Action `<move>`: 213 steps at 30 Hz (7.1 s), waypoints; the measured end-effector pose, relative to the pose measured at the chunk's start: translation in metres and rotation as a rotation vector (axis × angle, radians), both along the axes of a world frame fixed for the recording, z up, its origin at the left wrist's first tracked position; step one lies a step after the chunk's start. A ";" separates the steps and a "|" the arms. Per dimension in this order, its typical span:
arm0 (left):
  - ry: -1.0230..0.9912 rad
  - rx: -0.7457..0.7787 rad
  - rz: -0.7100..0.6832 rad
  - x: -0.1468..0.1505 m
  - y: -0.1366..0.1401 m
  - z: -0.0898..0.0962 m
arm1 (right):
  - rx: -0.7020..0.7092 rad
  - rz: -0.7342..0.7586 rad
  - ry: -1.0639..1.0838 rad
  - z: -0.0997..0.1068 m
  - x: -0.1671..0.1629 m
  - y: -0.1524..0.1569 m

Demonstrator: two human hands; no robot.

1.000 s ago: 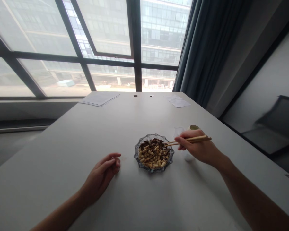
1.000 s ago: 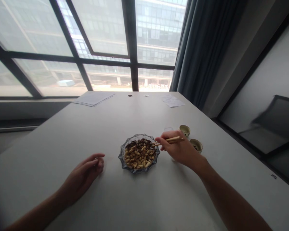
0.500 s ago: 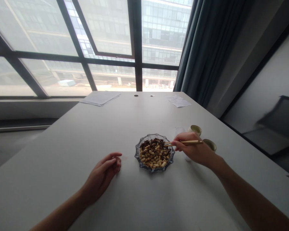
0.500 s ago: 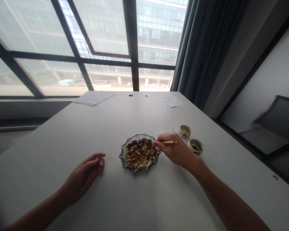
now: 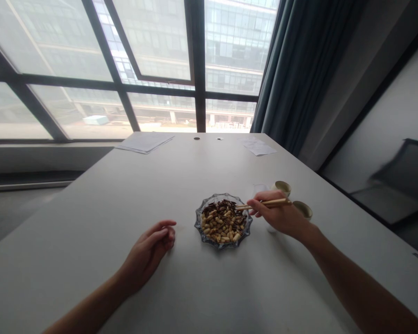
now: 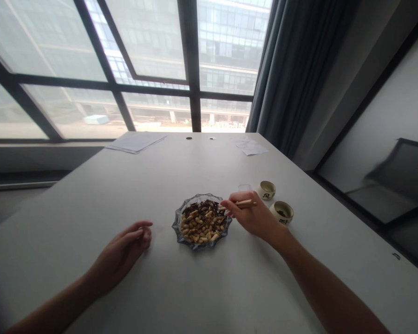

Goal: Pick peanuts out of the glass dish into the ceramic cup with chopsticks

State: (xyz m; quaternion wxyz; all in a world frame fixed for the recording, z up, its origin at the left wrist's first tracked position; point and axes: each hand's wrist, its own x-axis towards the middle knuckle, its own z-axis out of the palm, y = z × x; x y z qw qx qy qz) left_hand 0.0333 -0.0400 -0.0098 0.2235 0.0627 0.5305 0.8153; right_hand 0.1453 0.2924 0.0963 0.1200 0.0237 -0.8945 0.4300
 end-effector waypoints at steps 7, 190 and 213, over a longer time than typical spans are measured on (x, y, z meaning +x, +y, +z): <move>-0.015 -0.026 0.014 0.002 0.001 0.005 | -0.055 -0.018 -0.016 0.003 -0.001 -0.002; -0.050 0.022 -0.003 -0.001 -0.002 -0.001 | 0.101 -0.070 0.321 -0.069 0.035 -0.023; -0.071 0.010 0.022 -0.003 -0.001 0.000 | -0.079 -0.402 0.653 -0.033 0.066 -0.005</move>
